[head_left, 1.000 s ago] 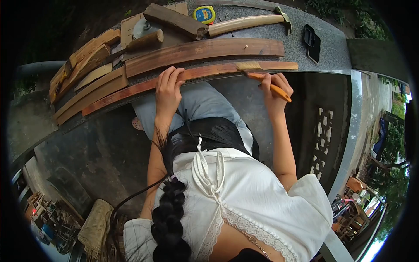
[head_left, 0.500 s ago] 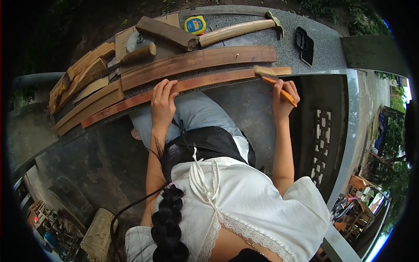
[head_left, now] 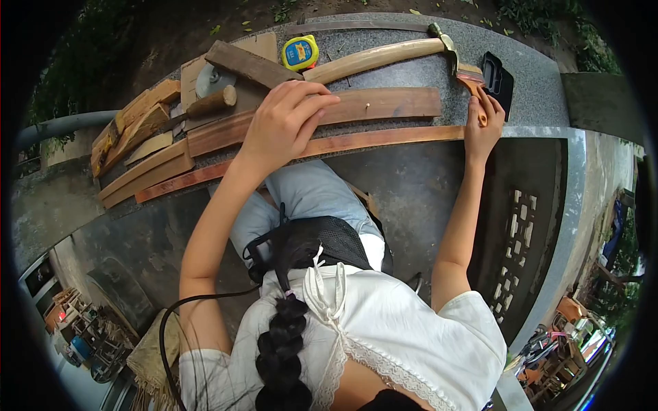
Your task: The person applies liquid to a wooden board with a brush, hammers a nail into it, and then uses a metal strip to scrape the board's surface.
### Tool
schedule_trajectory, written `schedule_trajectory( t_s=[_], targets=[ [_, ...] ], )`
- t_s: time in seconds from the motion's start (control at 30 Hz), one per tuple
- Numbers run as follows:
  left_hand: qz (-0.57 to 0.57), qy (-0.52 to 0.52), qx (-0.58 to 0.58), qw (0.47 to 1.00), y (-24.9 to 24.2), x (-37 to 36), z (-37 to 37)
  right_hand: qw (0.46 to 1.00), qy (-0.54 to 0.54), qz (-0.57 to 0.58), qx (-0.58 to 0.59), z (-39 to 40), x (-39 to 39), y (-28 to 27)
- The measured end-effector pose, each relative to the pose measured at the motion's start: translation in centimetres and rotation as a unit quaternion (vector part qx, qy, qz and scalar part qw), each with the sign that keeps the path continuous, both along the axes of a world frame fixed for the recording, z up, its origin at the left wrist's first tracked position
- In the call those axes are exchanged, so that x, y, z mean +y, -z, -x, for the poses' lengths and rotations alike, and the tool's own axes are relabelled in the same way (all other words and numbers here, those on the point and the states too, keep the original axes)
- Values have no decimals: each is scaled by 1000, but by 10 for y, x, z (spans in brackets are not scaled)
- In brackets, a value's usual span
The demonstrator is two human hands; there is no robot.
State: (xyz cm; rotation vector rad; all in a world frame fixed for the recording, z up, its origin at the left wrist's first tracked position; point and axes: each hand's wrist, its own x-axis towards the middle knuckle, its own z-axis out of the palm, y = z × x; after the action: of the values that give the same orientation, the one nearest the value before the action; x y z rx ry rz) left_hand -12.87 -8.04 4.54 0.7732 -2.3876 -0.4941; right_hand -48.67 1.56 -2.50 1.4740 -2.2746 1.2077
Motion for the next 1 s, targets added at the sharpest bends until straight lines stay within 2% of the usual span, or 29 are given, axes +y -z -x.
schedule_trajectory(
  t_s=[0.03,0.1,0.13,0.17,0.23,0.33,0.4,0.43,0.5,0.6,0.7,0.8,0.83,0.9,0.93,1.0],
  targets=[
    [25,26,-4,999,0,-10,15,1000,-6,3,-26,1,1,5],
    [48,53,-10,997,8,-30,40,984,-17,-1,-179,-8,3,12],
    [51,72,-13,996,17,-40,52,987,-36,-11,-158,-1,5,27],
    [52,92,-16,994,25,-48,64,996,-27,-66,-59,-4,9,22],
    [49,87,-31,995,39,-58,83,982,-22,-39,-184,-12,11,29],
    [50,-14,-76,996,55,-70,107,986,-7,-48,-158,-18,13,27],
    [39,-32,-119,992,62,-78,118,992,0,-63,-106,-20,12,24],
    [30,-58,-161,985,66,-82,123,992,5,-66,-106,-20,11,22],
    [9,-53,-176,983,75,-90,129,991,8,-74,-108,-18,6,21],
    [-16,-40,-192,980,75,-90,135,991,6,-98,-89,-13,1,23],
    [-1,-24,-192,981,46,-90,139,992,14,-105,-73,-17,-1,16],
    [44,-28,-181,982,22,-79,130,996,28,-6,-86,-28,3,-2],
    [68,-28,-145,987,14,-73,125,996,23,-1,-85,-34,5,-10],
    [99,-29,-108,989,-1,-55,113,970,-1,-3,-243,-54,9,-27],
    [68,-40,-62,995,-8,-41,106,960,-18,18,-278,-65,10,-31],
    [37,-54,-14,998,-14,-13,95,908,-138,20,-395,-84,16,-38]
  ],
)
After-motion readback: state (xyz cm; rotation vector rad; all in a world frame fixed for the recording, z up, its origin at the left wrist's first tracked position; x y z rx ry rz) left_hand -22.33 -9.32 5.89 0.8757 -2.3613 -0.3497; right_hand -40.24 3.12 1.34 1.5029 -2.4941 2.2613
